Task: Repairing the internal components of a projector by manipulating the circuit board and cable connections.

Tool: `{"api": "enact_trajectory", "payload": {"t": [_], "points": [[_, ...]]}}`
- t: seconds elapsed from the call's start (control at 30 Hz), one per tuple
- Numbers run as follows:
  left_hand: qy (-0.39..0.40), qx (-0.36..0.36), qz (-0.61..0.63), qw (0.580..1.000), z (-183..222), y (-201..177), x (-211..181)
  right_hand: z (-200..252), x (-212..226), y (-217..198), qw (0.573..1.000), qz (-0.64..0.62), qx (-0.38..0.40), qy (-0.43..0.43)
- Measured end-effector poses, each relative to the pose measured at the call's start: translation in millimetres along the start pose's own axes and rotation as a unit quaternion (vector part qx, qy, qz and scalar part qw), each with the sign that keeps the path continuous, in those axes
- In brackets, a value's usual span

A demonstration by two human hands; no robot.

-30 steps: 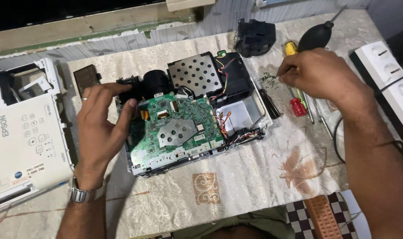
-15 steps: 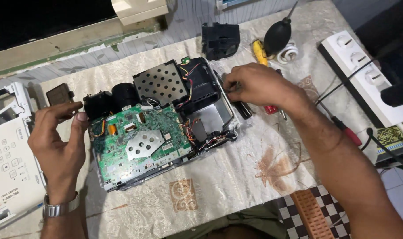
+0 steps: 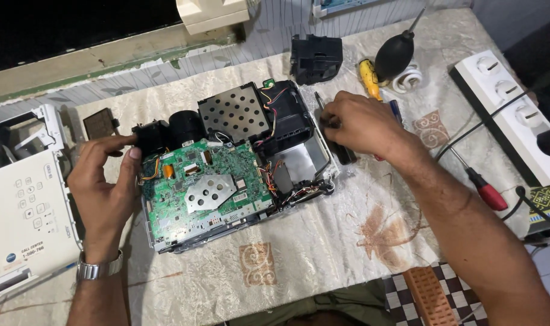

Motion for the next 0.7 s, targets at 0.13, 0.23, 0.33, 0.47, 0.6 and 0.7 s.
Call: {"api": "enact_trajectory", "payload": {"t": [0.13,0.23,0.33,0.47,0.6,0.7], "points": [[-0.002,0.002,-0.002,1.0,0,0,-4,-7,1,9,0.999,0.031,-0.025,-0.01],[-0.009,0.003,0.007,1.0,-1,1,-4,-13,0,16,0.999,0.018,-0.034,-0.011],[-0.007,0.003,0.004,1.0,0,3,-2,-17,-3,21,0.999,-0.023,-0.029,-0.012],[-0.011,0.002,0.008,1.0,-2,1,-5,-2,3,1,0.99,-0.126,-0.058,0.012],[0.017,-0.018,0.066,0.997,-3,3,4,33,5,-13,0.929,-0.245,-0.214,-0.177],[0.008,-0.015,0.082,0.996,-3,7,2,40,11,-24,0.909,-0.2,-0.22,-0.293]]}}
Point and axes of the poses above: each hand's wrist, its own z-axis away from the middle knuckle, its own y-axis out of the palm, x = y × z, the point moved 3 cm from there along -z, towards the middle knuckle, and after that the axes turned 14 degrees about x, right-handed, at the moved point
